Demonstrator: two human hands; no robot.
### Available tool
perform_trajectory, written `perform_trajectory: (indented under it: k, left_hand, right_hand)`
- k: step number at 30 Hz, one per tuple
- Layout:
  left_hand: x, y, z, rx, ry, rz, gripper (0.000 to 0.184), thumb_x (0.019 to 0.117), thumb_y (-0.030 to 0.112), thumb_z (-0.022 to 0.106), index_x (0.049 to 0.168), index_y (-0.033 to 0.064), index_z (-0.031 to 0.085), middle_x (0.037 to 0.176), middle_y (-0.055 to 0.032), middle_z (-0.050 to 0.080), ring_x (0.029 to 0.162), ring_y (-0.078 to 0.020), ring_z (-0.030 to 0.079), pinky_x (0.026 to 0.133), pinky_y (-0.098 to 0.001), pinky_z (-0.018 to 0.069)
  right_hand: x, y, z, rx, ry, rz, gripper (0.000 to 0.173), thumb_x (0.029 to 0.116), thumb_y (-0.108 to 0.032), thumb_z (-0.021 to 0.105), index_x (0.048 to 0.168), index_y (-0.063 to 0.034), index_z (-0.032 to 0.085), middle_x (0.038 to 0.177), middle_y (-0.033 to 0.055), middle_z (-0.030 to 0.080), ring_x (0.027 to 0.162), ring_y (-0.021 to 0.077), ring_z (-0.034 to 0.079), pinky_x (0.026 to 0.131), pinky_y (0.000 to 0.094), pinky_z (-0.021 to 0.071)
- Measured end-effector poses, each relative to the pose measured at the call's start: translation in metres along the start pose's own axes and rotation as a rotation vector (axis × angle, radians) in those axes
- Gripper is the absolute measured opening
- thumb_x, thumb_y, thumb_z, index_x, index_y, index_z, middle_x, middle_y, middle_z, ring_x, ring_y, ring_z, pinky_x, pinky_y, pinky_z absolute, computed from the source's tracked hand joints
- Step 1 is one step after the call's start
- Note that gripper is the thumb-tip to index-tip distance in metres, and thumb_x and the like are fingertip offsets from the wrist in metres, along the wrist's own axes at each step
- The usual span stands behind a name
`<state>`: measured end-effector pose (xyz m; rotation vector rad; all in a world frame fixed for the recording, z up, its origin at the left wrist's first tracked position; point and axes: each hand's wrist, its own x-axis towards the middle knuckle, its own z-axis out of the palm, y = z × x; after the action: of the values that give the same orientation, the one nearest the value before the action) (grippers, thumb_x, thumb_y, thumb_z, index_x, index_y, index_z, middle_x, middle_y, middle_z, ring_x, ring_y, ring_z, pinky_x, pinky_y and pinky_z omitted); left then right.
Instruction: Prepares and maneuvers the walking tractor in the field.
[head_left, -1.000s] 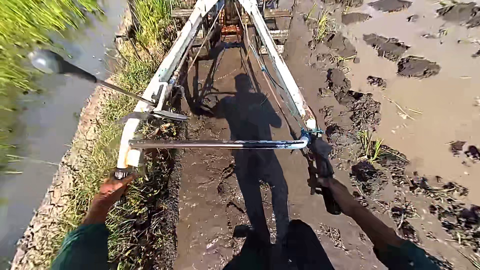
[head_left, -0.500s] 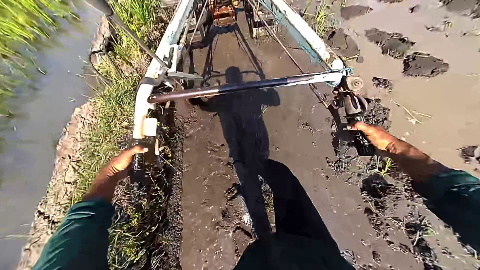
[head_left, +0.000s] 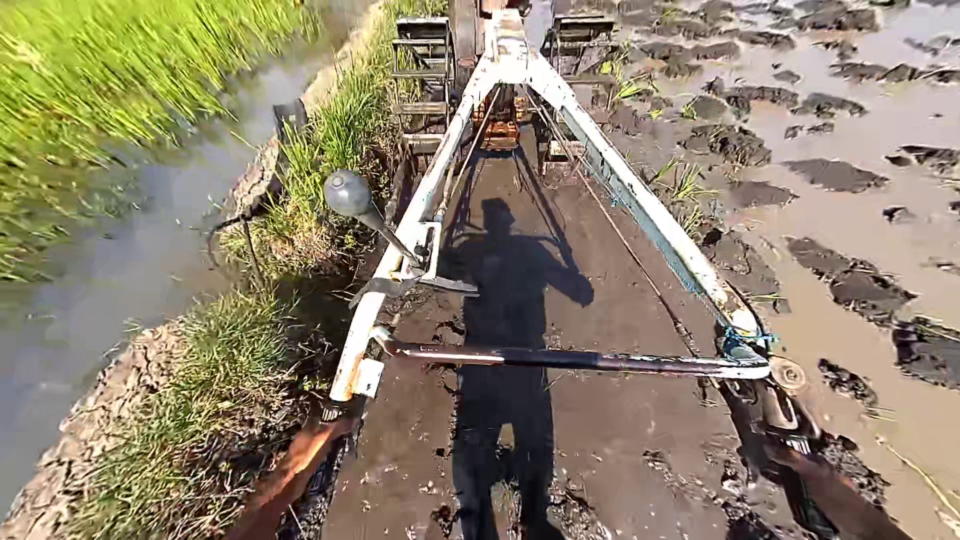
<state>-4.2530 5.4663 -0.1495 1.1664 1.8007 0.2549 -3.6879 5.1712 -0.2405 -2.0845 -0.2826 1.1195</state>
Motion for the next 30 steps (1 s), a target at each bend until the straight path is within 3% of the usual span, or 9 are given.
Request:
perform_trajectory:
  k: [3, 5, 8, 12, 15, 19, 24, 28, 30]
  left_hand:
    - [0.03, 0.047, 0.012, 0.035, 0.035, 0.045, 0.06, 0.0984, 0.025, 0.07, 0.143, -0.0071, 0.046, 0.126, -0.0274, 0.061, 0.112, -0.0324, 0.063, 0.099, -0.0492, 0.0497]
    - [0.054, 0.082, 0.018, 0.067, 0.033, 0.094, 0.066, 0.0968, 0.026, 0.072, 0.146, -0.0063, 0.042, 0.13, -0.0279, 0.059, 0.115, -0.0322, 0.061, 0.101, -0.0486, 0.0487]
    - [0.093, 0.126, 0.026, 0.114, -0.001, 0.105, 0.053, 0.0991, 0.02, 0.069, 0.141, -0.0059, 0.048, 0.125, -0.0229, 0.062, 0.109, -0.0242, 0.062, 0.097, -0.0421, 0.0501]
    - [0.153, 0.167, 0.049, 0.082, -0.034, 0.085, 0.039, 0.1015, 0.018, 0.063, 0.133, -0.0028, 0.054, 0.108, -0.0145, 0.064, 0.09, -0.016, 0.062, 0.082, -0.0368, 0.054]
    - [0.183, 0.21, 0.064, 0.104, -0.032, 0.063, 0.038, 0.102, 0.017, 0.06, 0.133, -0.0033, 0.054, 0.11, -0.0128, 0.063, 0.09, -0.0137, 0.061, 0.083, -0.035, 0.0526]
    - [0.227, 0.263, 0.086, 0.031, -0.039, 0.068, 0.025, 0.0984, 0.014, 0.058, 0.121, 0.0023, 0.057, 0.088, -0.0005, 0.067, 0.074, -0.0076, 0.065, 0.069, -0.0277, 0.057]
    - [0.273, 0.346, 0.113, 0.007, 0.007, 0.038, 0.037, 0.0961, 0.011, 0.062, 0.129, -0.002, 0.052, 0.095, -0.0038, 0.065, 0.077, -0.007, 0.064, 0.07, -0.0269, 0.0554]
    - [0.317, 0.411, 0.124, -0.09, -0.035, 0.053, 0.029, 0.0951, 0.004, 0.062, 0.123, -0.0028, 0.054, 0.093, -0.0057, 0.065, 0.078, -0.0097, 0.065, 0.071, -0.0277, 0.0563]
    - [0.349, 0.428, 0.098, -0.016, -0.002, 0.108, 0.034, 0.0952, 0.007, 0.065, 0.125, -0.0074, 0.057, 0.105, -0.0121, 0.066, 0.091, -0.0126, 0.063, 0.085, -0.0329, 0.0533]
  right_hand:
    - [0.048, -0.045, -0.003, 0.018, 0.036, 0.027, 0.036, 0.1068, -0.014, 0.041, 0.135, 0.0075, 0.047, 0.109, 0.0149, 0.062, 0.088, 0.0143, 0.061, 0.078, 0.0325, 0.0525]
    - [0.092, -0.066, -0.009, 0.025, 0.059, 0.012, 0.036, 0.1088, -0.017, 0.041, 0.135, 0.0073, 0.048, 0.111, 0.0164, 0.061, 0.088, 0.0168, 0.062, 0.078, 0.0353, 0.053]
    - [0.142, -0.098, -0.016, -0.004, 0.043, -0.057, 0.038, 0.1086, -0.02, 0.042, 0.133, 0.0068, 0.052, 0.114, 0.0183, 0.063, 0.093, 0.0199, 0.064, 0.082, 0.0394, 0.0554]
    - [0.2, -0.144, -0.012, -0.02, 0.028, -0.018, 0.035, 0.1088, -0.022, 0.041, 0.132, 0.0022, 0.053, 0.106, 0.0087, 0.064, 0.085, 0.0101, 0.063, 0.075, 0.0301, 0.0545]
    - [0.25, -0.168, -0.012, 0.019, 0.031, -0.016, 0.032, 0.1066, -0.022, 0.044, 0.127, 0.0005, 0.054, 0.099, 0.006, 0.065, 0.081, 0.0091, 0.064, 0.072, 0.0285, 0.0552]
    - [0.321, -0.211, -0.021, 0.067, 0.028, -0.044, 0.026, 0.1056, -0.02, 0.045, 0.119, -0.0002, 0.056, 0.091, 0.0034, 0.066, 0.077, 0.0094, 0.066, 0.07, 0.0285, 0.0568]
    - [0.402, -0.257, -0.033, 0.06, 0.047, -0.029, 0.028, 0.1016, -0.021, 0.047, 0.121, -0.0016, 0.056, 0.093, 0.004, 0.066, 0.079, 0.0112, 0.067, 0.07, 0.0313, 0.0575]
    - [0.425, -0.357, -0.002, -0.026, 0.203, -0.094, 0.024, 0.1007, -0.011, 0.047, 0.114, 0.008, 0.053, 0.073, -0.0037, 0.051, 0.057, -0.0004, 0.051, 0.056, 0.0188, 0.0462]
    - [0.42, -0.401, 0.023, -0.038, 0.153, -0.051, 0.019, 0.1, -0.011, 0.047, 0.11, 0.0043, 0.052, 0.07, -0.007, 0.052, 0.056, -0.0029, 0.052, 0.056, 0.016, 0.0481]
